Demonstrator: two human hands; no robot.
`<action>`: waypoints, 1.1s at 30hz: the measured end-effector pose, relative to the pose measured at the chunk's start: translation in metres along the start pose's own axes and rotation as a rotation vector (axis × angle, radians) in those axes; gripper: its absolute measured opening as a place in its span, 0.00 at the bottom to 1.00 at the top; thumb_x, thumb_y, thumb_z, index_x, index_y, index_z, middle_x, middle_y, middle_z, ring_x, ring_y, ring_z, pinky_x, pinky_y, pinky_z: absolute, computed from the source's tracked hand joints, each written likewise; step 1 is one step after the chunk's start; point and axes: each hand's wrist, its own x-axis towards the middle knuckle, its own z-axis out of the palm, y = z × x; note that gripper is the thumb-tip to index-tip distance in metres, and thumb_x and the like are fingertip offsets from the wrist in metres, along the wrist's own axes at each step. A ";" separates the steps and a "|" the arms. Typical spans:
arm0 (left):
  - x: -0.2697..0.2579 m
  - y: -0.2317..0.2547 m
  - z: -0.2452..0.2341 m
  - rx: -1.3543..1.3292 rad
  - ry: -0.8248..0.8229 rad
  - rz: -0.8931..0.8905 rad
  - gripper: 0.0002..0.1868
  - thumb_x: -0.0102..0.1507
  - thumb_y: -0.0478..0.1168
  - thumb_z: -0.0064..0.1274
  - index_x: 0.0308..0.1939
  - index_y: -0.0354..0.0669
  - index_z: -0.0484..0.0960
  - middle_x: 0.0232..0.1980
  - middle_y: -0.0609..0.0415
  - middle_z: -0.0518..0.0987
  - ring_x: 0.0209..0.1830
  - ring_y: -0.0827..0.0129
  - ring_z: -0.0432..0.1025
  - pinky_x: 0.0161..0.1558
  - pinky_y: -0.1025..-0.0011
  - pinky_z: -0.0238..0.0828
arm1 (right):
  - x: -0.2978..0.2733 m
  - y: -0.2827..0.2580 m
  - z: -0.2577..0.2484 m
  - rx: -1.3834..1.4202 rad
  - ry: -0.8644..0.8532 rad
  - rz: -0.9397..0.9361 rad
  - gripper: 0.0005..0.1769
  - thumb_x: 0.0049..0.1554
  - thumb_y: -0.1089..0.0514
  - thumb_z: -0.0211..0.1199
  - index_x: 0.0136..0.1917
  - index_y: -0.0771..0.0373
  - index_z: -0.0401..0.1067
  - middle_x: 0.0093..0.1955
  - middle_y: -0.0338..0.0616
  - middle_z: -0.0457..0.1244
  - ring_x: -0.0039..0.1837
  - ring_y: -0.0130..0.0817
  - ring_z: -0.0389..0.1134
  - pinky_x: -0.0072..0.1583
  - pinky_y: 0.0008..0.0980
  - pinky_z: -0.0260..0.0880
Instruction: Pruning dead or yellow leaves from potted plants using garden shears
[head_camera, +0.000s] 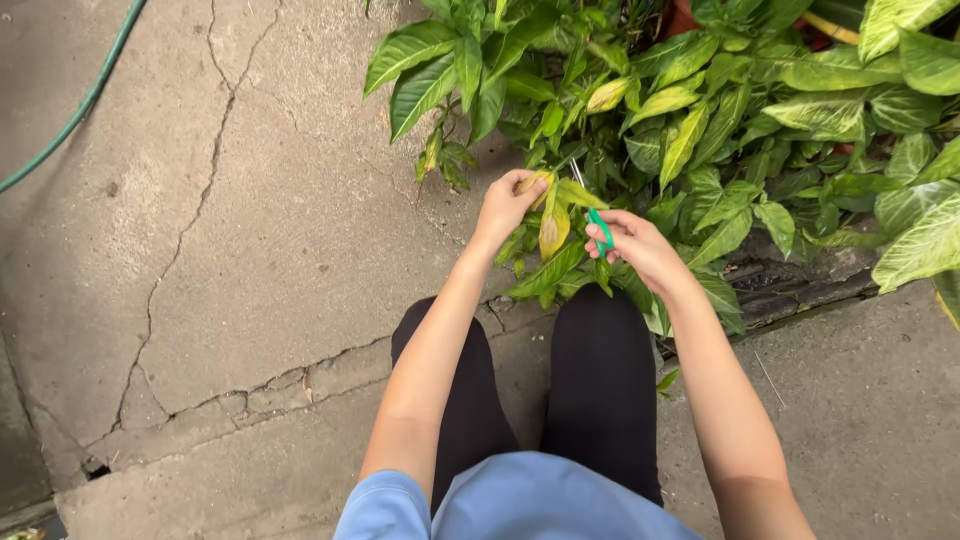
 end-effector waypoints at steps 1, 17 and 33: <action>-0.002 -0.002 0.001 -0.002 0.001 -0.005 0.20 0.54 0.53 0.53 0.45 0.47 0.78 0.41 0.44 0.78 0.48 0.53 0.70 0.48 0.61 0.67 | 0.000 0.001 0.001 -0.001 -0.003 0.005 0.28 0.54 0.50 0.59 0.57 0.77 0.60 0.39 0.54 0.62 0.41 0.35 0.64 0.38 0.25 0.62; -0.001 -0.013 0.002 0.002 0.007 -0.044 0.18 0.55 0.52 0.51 0.45 0.50 0.77 0.44 0.42 0.77 0.50 0.50 0.69 0.49 0.60 0.66 | 0.018 0.002 0.007 0.004 -0.041 0.037 0.24 0.51 0.57 0.60 0.56 0.76 0.62 0.36 0.52 0.63 0.38 0.31 0.65 0.33 0.17 0.57; -0.037 -0.005 -0.035 -0.194 0.190 -0.038 0.20 0.59 0.49 0.50 0.48 0.39 0.74 0.46 0.39 0.74 0.51 0.52 0.68 0.52 0.60 0.65 | -0.002 0.014 0.024 -0.053 0.166 -0.065 0.25 0.50 0.56 0.64 0.57 0.70 0.64 0.36 0.53 0.64 0.38 0.35 0.67 0.37 0.22 0.61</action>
